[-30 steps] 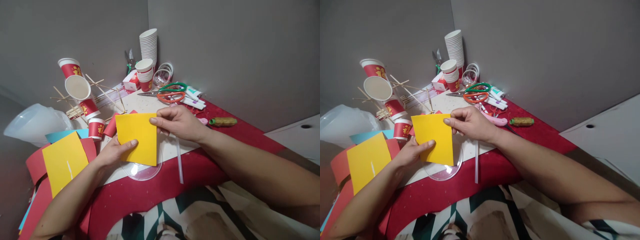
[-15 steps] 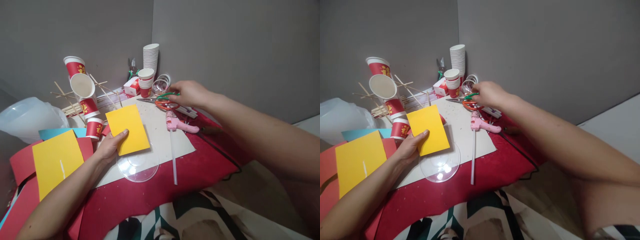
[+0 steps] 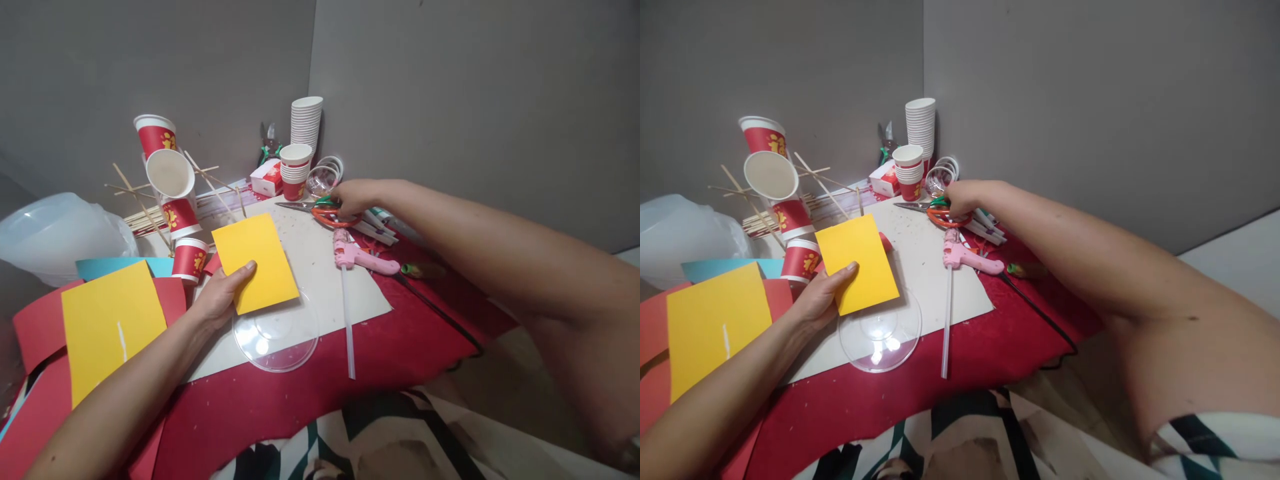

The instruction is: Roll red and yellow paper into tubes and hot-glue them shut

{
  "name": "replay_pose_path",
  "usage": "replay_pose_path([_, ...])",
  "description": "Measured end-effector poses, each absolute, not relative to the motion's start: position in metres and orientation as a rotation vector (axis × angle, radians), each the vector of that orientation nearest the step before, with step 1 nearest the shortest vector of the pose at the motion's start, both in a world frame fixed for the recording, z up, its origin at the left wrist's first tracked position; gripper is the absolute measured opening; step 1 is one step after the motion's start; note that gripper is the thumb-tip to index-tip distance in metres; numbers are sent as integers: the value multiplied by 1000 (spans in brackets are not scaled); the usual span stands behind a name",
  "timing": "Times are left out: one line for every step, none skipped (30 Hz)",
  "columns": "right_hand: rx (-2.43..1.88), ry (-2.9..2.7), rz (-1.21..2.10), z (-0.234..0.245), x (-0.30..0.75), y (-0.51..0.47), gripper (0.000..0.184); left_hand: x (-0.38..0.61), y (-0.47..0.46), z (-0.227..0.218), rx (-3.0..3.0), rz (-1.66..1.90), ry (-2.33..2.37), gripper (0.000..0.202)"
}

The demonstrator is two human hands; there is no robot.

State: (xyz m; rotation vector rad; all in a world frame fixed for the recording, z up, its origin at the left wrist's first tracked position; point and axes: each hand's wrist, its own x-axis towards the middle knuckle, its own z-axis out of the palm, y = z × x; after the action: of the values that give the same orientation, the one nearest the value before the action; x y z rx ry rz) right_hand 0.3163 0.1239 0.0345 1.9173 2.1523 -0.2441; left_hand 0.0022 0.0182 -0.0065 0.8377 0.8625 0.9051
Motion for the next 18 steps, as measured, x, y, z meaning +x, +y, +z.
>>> replay_pose_path([1905, 2120, -254, 37, 314, 124, 35, 2, 18, -7, 841, 905, 862, 40])
replay_pose_path([1908, 2108, -247, 40, 312, 123, 35, 2, 18, -7, 844, 907, 862, 38])
replay_pose_path([1920, 2091, -227, 44, 310, 122, 36, 2, 18, -7, 845, 907, 865, 37])
replay_pose_path([1935, 2068, -200, 47, 308, 121, 37, 2, 18, -7, 844, 908, 866, 36])
replay_pose_path([1951, 2042, -174, 51, 308, 118, 39, 2, 18, -7, 841, 910, 866, 35])
replay_pose_path([1966, 2024, -153, 53, 308, 116, 40, 2, 18, -7, 837, 912, 864, 35])
replay_pose_path([1977, 2011, -136, 56, 308, 113, 41, 2, 18, -6, 834, 916, 862, 35])
replay_pose_path([1983, 2005, -125, 58, 309, 111, 41, 2, 18, -6, 832, 922, 859, 35])
replay_pose_path([1987, 2005, -115, 60, 310, 108, 41, 2, 19, -6, 832, 924, 856, 35])
replay_pose_path([1988, 2008, -106, 61, 311, 106, 42, 2, 19, -6, 833, 925, 855, 34])
replay_pose_path([1992, 2017, -96, 62, 312, 104, 43, 2, 19, -6, 834, 924, 856, 33])
replay_pose_path([1999, 2029, -85, 63, 314, 103, 44, 2, 19, -6, 835, 920, 857, 33])
replay_pose_path([2010, 2044, -72, 64, 315, 103, 44, 2, 19, -7, 836, 919, 858, 33])
replay_pose_path([2028, 2060, -57, 66, 315, 103, 45, 2, 19, -7, 836, 919, 859, 34])
replay_pose_path([2046, 2075, -47, 68, 316, 103, 45, 2, 19, -7, 835, 921, 859, 35])
replay_pose_path([2062, 2085, -45, 70, 317, 104, 44, 2, 19, -7, 833, 925, 858, 36])
replay_pose_path([2083, 2092, -53, 72, 318, 104, 43, 2, 19, -7, 831, 930, 857, 36])
replay_pose_path([2109, 2100, -75, 74, 319, 103, 40, 2, 19, -7, 827, 934, 855, 37])
